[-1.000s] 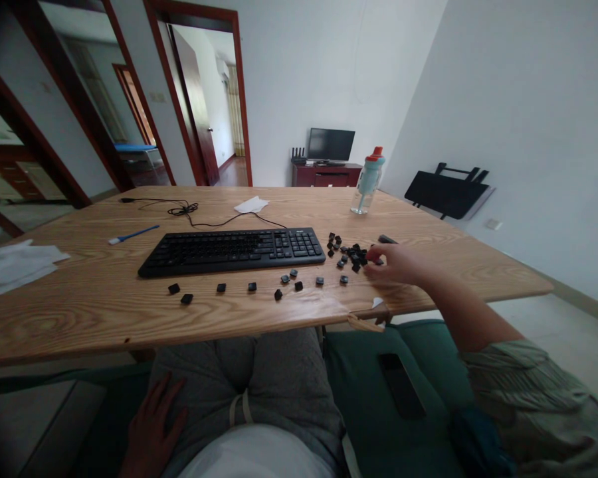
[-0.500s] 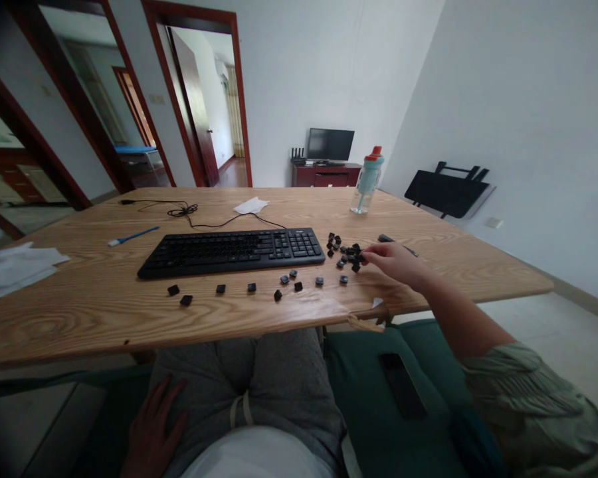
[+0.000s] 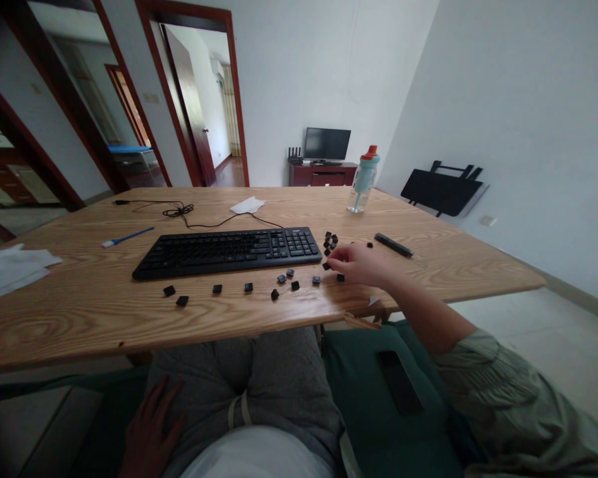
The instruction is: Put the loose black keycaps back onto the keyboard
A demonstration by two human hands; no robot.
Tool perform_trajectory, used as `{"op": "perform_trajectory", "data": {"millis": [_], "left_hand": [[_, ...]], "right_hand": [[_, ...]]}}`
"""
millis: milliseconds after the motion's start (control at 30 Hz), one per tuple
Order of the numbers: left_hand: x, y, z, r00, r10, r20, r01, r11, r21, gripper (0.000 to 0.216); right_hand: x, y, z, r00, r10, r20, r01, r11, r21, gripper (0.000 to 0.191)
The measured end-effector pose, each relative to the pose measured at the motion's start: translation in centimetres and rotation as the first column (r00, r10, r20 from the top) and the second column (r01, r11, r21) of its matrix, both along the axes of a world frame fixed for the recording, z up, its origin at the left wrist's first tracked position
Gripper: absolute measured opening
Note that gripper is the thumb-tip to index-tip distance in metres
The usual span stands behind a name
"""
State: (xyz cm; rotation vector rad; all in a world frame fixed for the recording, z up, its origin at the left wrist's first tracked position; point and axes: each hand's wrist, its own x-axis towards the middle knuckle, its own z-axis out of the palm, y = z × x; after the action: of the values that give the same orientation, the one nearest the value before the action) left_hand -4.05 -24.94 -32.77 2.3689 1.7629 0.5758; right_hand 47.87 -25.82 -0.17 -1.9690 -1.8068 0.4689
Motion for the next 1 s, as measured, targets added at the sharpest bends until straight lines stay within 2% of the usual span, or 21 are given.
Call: {"op": "perform_trajectory", "data": {"millis": [167,400,500,600,733,867,1000], "left_hand": [[0.2,-0.3,0.2,1.000,0.008,0.022,-0.008,1.000,0.019,0.052],[0.4,-0.6,0.4,1.000,0.023,-0.007,-0.023,1.000,0.008,0.053],[0.4,-0.6,0.4,0.999,0.031,-0.008,-0.031,0.999,0.012,0.053],[0.3,-0.4,0.4,1.000,0.014,-0.016,-0.014,1.000,0.013,0.054],[0.1,-0.2,0.2,0.999,0.022,-0.023,-0.022,1.000,0.010,0.054],[-0.2,0.0,-0.4,1.000,0.005,-0.003,-0.005,1.000,0.015,0.055],[-0.1,0.1,-0.6,1.000,0.015,0.026,-0.015,1.000,0.023,0.053]], "right_hand": [[-1.7,1.0,-0.1,0.986,0.026,0.166,-0.018,0.999,-0.048,0.029],[-2.6,1.0,1.0,0.988,0.067,0.136,-0.053,0.992,-0.111,0.032],[-2.5,0.9,1.3,0.989,0.064,0.134,-0.053,0.995,-0.086,0.033],[-1.2,0.7,1.5,0.991,0.039,0.127,-0.038,0.999,-0.010,0.033],[2.4,0.6,1.5,0.987,-0.064,0.148,0.053,0.996,0.073,0.031],[5.9,0.3,0.5,0.963,-0.110,0.245,0.099,0.994,0.055,0.028],[7.0,0.3,-0.7,0.935,-0.125,0.331,0.126,0.992,0.017,0.028]]}}
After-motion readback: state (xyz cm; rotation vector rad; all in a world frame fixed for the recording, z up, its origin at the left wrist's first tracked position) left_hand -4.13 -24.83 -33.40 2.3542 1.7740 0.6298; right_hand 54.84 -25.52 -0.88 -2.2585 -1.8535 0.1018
